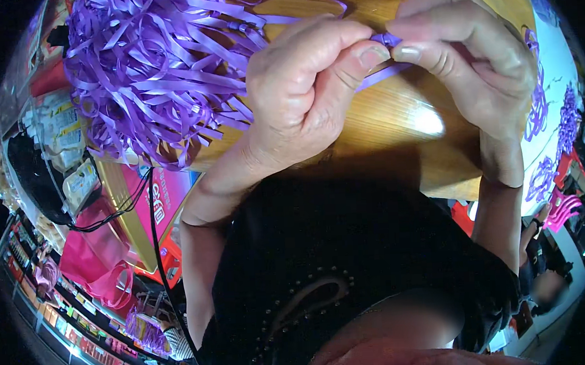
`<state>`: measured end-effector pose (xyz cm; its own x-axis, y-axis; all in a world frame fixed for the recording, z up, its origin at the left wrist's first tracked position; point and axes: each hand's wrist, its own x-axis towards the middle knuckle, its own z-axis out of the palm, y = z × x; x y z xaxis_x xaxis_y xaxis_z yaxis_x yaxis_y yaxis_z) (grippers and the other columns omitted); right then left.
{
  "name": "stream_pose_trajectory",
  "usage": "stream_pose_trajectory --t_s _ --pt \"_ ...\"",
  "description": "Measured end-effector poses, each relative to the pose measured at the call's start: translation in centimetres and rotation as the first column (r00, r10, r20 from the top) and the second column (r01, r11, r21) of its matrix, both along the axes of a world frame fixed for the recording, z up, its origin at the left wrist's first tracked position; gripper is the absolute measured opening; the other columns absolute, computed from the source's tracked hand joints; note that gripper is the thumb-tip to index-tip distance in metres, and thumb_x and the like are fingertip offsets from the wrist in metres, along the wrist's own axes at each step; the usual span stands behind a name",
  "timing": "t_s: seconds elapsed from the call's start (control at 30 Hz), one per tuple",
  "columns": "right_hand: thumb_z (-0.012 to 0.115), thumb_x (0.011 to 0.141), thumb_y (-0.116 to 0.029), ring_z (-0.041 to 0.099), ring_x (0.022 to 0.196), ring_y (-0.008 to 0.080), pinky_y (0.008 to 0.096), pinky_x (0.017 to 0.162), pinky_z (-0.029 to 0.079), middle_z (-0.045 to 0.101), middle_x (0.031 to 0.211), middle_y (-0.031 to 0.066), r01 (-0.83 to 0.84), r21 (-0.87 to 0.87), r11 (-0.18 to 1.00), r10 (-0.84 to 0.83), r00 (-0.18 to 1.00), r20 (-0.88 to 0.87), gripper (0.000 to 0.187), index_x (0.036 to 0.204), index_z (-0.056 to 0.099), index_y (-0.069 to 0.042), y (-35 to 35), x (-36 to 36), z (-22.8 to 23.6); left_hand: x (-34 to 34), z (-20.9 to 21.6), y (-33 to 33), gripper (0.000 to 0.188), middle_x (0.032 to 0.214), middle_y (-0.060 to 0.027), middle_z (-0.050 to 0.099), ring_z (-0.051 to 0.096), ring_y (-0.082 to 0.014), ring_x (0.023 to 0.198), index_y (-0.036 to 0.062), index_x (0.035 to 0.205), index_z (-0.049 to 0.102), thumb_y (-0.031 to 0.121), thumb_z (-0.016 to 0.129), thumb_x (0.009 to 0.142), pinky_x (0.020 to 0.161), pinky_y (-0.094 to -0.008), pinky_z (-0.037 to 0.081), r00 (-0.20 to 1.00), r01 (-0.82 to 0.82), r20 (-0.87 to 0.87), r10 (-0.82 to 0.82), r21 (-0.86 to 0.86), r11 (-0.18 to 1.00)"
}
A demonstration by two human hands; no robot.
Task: Braiding or tying together multiple purple plastic strips on a wooden tabletop.
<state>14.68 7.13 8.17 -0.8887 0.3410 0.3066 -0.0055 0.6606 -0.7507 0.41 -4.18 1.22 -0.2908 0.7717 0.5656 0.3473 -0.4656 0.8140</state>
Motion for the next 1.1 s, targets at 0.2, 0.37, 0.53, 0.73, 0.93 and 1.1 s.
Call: stream_pose_trajectory --t_s 0.2,0.37,0.53,0.73,0.93,1.1 --pt "0.069 0.072 0.003 0.064 0.076 0.0197 0.0268 0.065 0.052 0.064 0.083 0.0134 0.048 -0.093 0.995 -0.045 0.999 0.026 0.017 0.088 0.065 0.002 -0.5 0.0 0.1 0.0 0.3 -0.4 0.011 0.061 -0.0071 0.054 0.051 -0.0148 0.050 -0.0004 0.083 0.061 0.007 0.068 0.078 0.047 -0.0246 0.038 0.997 0.009 0.075 -0.001 -0.098 0.995" --pt "0.069 0.072 0.003 0.064 0.079 0.0208 0.0273 0.067 0.052 0.064 0.088 0.0149 0.066 -0.112 0.992 -0.065 0.998 0.014 0.019 0.091 0.065 0.003 -0.7 -0.2 0.2 -0.5 0.7 -0.7 0.009 0.061 -0.0067 0.055 0.051 -0.0139 0.051 -0.0002 0.081 0.062 0.008 0.066 0.080 0.047 -0.0247 0.039 0.989 0.060 0.143 -0.038 -0.148 0.987" --pt "0.069 0.072 0.002 0.063 0.078 0.0195 0.0261 0.066 0.052 0.064 0.087 0.0119 0.032 -0.161 0.987 -0.031 0.999 0.009 0.019 0.091 0.066 0.000 -0.3 0.0 -0.8 -0.8 0.6 -0.5 0.009 0.062 -0.0069 0.056 0.052 -0.0140 0.052 0.0003 0.082 0.063 0.009 0.065 0.081 0.048 -0.0245 0.039 0.989 0.083 0.130 -0.066 -0.133 0.988" --pt "0.068 0.073 0.002 0.062 0.075 0.0174 0.0248 0.065 0.051 0.063 0.085 0.0094 0.000 -0.017 1.000 0.000 1.000 -0.005 0.018 0.091 0.067 -0.001 -0.2 -0.1 -0.8 -0.9 0.8 -0.6 0.010 0.064 -0.0079 0.058 0.054 -0.0156 0.053 -0.0003 0.084 0.063 0.008 0.066 0.080 0.049 -0.0246 0.041 0.987 0.096 0.145 -0.068 -0.194 0.976" --pt "0.066 0.074 0.002 0.059 0.073 0.0183 0.0251 0.062 0.048 0.062 0.085 0.0127 -0.010 0.200 0.980 0.031 0.994 -0.104 0.016 0.090 0.063 0.003 -0.1 -0.4 -1.6 -0.9 0.7 -0.4 0.014 0.069 -0.0094 0.061 0.057 -0.0190 0.055 0.0002 0.085 0.062 0.008 0.069 0.077 0.051 -0.0260 0.043 0.998 -0.013 -0.064 0.010 -0.039 0.999" --pt "0.067 0.073 0.002 0.059 0.071 0.0191 0.0266 0.060 0.046 0.062 0.082 0.0119 -0.030 0.252 0.967 0.060 0.992 -0.109 0.017 0.089 0.063 0.003 0.0 -0.6 -1.6 -0.7 1.0 -0.7 0.014 0.068 -0.0097 0.060 0.057 -0.0186 0.055 0.0002 0.085 0.062 0.007 0.070 0.076 0.050 -0.0256 0.043 0.999 -0.034 -0.017 0.032 -0.120 0.992"
